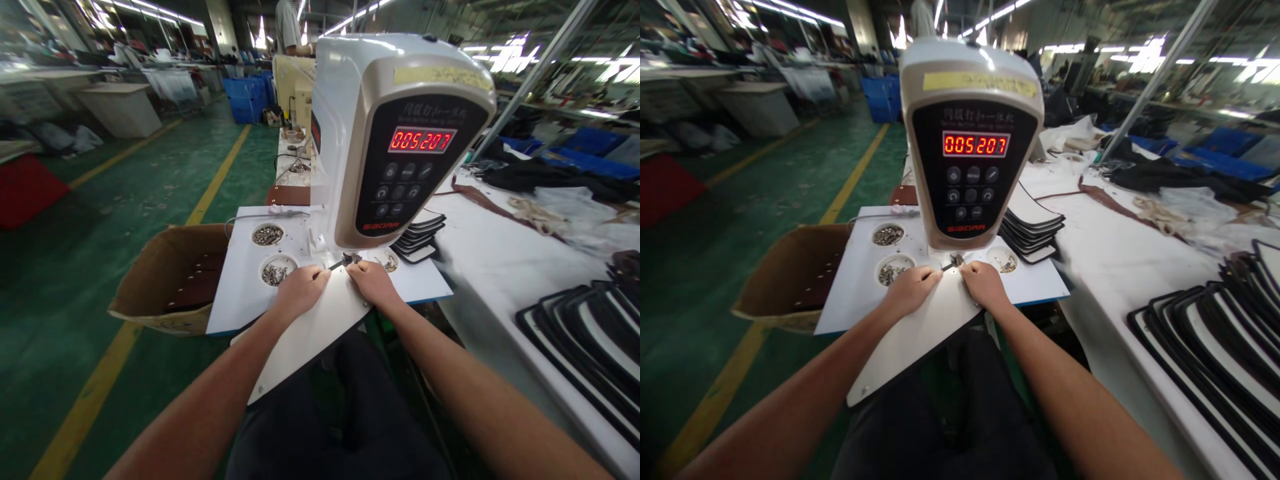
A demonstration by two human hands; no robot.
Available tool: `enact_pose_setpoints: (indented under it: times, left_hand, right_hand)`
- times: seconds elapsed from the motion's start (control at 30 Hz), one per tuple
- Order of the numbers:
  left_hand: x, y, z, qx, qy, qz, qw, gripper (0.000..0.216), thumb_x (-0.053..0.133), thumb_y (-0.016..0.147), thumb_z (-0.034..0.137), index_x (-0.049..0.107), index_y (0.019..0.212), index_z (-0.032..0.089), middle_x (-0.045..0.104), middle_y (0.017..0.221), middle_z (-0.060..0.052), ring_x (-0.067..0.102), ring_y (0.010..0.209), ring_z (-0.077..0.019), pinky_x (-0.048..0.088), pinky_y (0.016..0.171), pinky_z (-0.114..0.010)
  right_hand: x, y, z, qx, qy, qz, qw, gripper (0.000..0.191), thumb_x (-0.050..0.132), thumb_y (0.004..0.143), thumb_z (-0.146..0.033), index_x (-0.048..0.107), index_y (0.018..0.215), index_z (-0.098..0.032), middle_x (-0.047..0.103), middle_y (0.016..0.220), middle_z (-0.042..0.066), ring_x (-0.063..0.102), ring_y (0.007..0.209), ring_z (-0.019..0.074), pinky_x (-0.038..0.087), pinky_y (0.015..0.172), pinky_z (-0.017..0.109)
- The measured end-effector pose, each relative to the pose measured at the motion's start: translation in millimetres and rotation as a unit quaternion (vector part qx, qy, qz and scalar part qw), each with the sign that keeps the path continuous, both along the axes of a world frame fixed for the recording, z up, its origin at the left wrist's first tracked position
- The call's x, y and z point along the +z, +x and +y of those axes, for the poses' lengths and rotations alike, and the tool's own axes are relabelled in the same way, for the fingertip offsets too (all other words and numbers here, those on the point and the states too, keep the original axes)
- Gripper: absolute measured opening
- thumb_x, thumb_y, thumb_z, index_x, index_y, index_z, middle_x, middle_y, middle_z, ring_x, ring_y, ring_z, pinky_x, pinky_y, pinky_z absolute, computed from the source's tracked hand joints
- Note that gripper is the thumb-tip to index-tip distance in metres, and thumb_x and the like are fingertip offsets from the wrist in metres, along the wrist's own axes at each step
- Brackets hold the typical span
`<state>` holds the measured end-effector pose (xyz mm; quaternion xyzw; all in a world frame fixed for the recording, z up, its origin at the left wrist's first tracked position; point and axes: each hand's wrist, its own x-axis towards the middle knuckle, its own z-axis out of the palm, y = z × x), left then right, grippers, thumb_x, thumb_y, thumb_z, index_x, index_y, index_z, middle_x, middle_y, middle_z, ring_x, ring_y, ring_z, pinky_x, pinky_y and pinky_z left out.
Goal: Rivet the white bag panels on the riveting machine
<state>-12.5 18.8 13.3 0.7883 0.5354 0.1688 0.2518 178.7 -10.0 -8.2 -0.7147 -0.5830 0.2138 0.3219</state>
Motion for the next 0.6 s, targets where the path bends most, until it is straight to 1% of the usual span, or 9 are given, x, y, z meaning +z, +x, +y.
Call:
enact_pose_setpoints:
  times: [0.1, 0.2, 0.4, 0.6]
  left_hand:
    - [-2.5, 2, 4, -0.007, -0.005, -0.003, 1.000, 0.046, 0.040, 0.086, 0.056, 0.051, 0.061, 0.020, 0.056, 0.063, 0.002, 0.052, 0.064, -0.0140, 0.028, 0.058, -0.028]
    - [-5.6, 2, 5, -0.016, -0.012, -0.004, 1.000, 0.046, 0.040, 0.086, 0.056, 0.050, 0.060, 0.020, 0.055, 0.061, 0.002, 0.051, 0.063, -0.0135, 0.028, 0.058, -0.028]
    - [-12.4, 1, 4, -0.021, -0.025, -0.021, 0.999, 0.045, 0.038, 0.086, 0.056, 0.051, 0.062, 0.020, 0.054, 0.062, 0.003, 0.050, 0.063, -0.0127, 0.026, 0.057, -0.027]
    - [-15.5, 2, 7, -0.023, -0.050, -0.042, 0.998, 0.046, 0.040, 0.085, 0.056, 0.048, 0.060, 0.019, 0.048, 0.060, 0.003, 0.047, 0.061, -0.0118, 0.025, 0.056, -0.027]
  right_hand:
    - [2.6, 4, 2, 0.020, -0.013, -0.011, 1.000, 0.045, 0.046, 0.087, -0.047, 0.047, 0.052, -0.018, 0.054, 0.057, 0.001, 0.044, 0.060, 0.0132, 0.025, 0.056, 0.027]
    - [4.2, 6, 0, 0.039, -0.015, -0.015, 0.999, 0.047, 0.044, 0.089, -0.049, 0.045, 0.053, -0.019, 0.053, 0.057, 0.001, 0.045, 0.061, 0.0134, 0.026, 0.057, 0.027]
    - [3.6, 7, -1, 0.044, -0.018, -0.016, 0.999, 0.048, 0.044, 0.089, -0.050, 0.043, 0.053, -0.019, 0.051, 0.057, 0.000, 0.045, 0.061, 0.0128, 0.026, 0.058, 0.027]
    - [0.0, 10, -1, 0.058, -0.032, 0.005, 0.998, 0.047, 0.043, 0.089, -0.049, 0.044, 0.053, -0.018, 0.048, 0.055, -0.002, 0.043, 0.059, 0.0121, 0.025, 0.057, 0.027]
